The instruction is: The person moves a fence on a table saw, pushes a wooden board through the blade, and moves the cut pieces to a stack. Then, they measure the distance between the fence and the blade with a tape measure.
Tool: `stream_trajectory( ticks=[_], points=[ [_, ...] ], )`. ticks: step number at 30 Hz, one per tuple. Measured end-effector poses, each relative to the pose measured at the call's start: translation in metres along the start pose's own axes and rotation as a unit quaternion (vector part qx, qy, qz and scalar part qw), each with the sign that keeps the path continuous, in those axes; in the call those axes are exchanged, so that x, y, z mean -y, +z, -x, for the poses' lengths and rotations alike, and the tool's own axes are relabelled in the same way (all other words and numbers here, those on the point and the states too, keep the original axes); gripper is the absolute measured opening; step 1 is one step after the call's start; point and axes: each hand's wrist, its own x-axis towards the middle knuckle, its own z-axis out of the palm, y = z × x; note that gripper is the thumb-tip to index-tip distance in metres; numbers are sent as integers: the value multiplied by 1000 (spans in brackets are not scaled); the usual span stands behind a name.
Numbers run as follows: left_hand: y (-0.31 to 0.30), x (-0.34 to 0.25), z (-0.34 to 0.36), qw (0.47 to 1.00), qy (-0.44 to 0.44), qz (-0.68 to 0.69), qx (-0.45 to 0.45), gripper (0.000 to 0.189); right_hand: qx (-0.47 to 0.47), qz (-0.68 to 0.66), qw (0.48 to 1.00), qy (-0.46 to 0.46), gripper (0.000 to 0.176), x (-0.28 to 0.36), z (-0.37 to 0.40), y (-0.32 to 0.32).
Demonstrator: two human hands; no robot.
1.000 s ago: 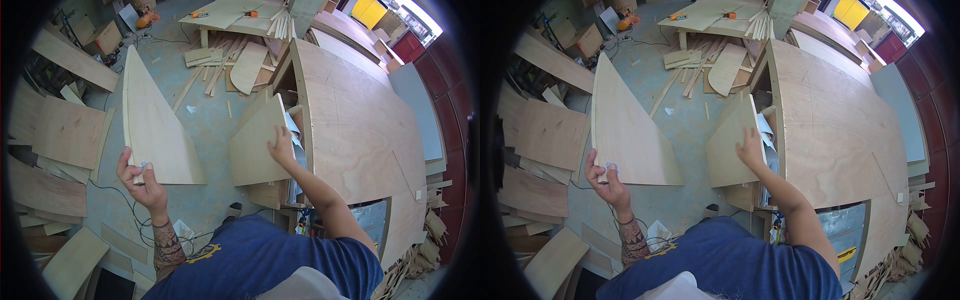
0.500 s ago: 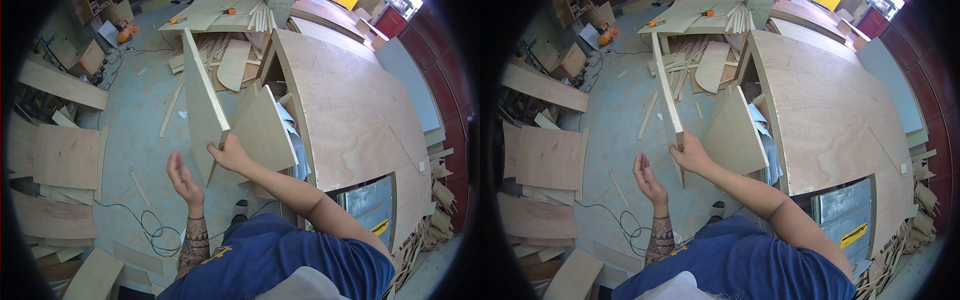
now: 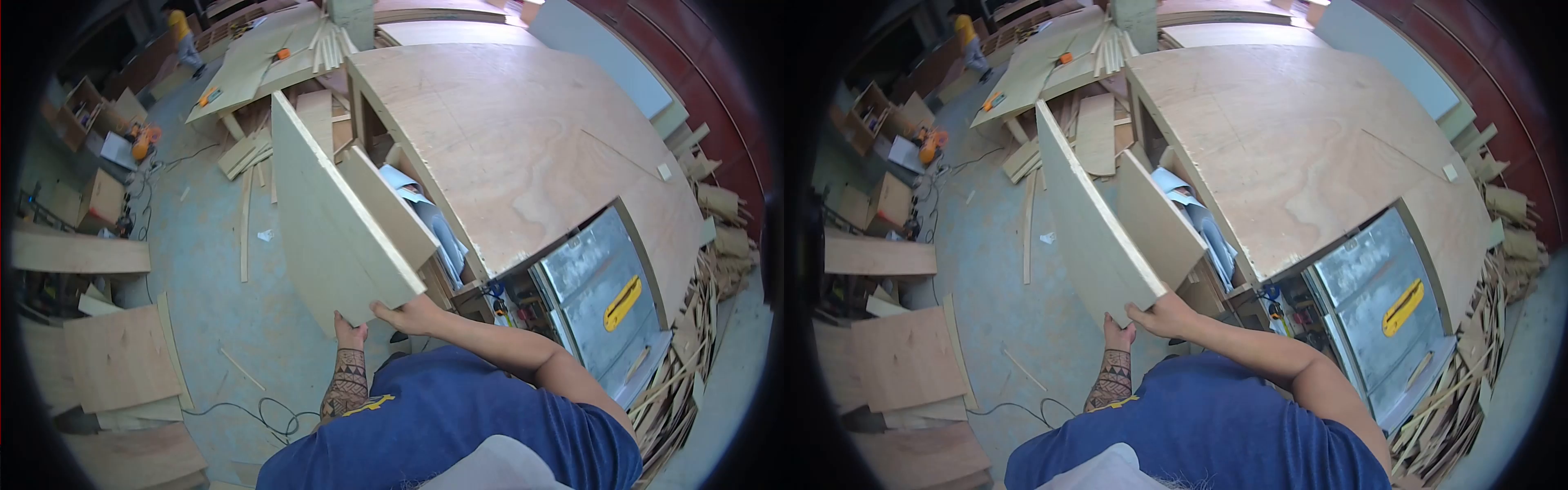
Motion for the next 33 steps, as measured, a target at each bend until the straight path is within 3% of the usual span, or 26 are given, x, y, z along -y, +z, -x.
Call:
stream_trajectory(
  ticks=[2,4,8,9,11,12,13,15,21,26,31,33],
  points=[
    [31,13,50,998,-22,-55,-34,56,-28,10,999,32,50,-1,46,-27],
    [56,23,78,981,-11,-126,-145,48,-106,-18,990,93,58,3,89,-45],
    [94,27,113,964,3,-245,-102,45,-277,-173,930,167,64,5,163,-66],
    [102,26,115,972,3,-227,-55,45,-305,-181,920,167,64,0,183,-69],
    [123,36,125,973,-10,-232,4,46,-376,-338,853,130,65,-16,223,-73],
    [137,43,139,967,5,-250,48,46,-375,-399,822,155,62,-15,246,-77],
    [154,50,156,960,20,-264,93,47,-395,-406,811,147,62,-12,265,-74],
    [183,64,189,948,-1,-283,144,49,-453,-467,758,41,59,-1,299,-65],
    [240,123,249,860,-52,-395,319,52,-491,-527,692,-49,59,20,390,-39],
    [245,172,256,807,-172,-443,350,46,-556,-517,647,-72,60,24,435,-1],
    [209,210,239,757,-308,-474,327,38,-633,-470,607,-103,62,12,481,51],
    [184,218,227,708,-383,-510,303,40,-650,-481,580,-101,64,6,502,77]
  ],
)
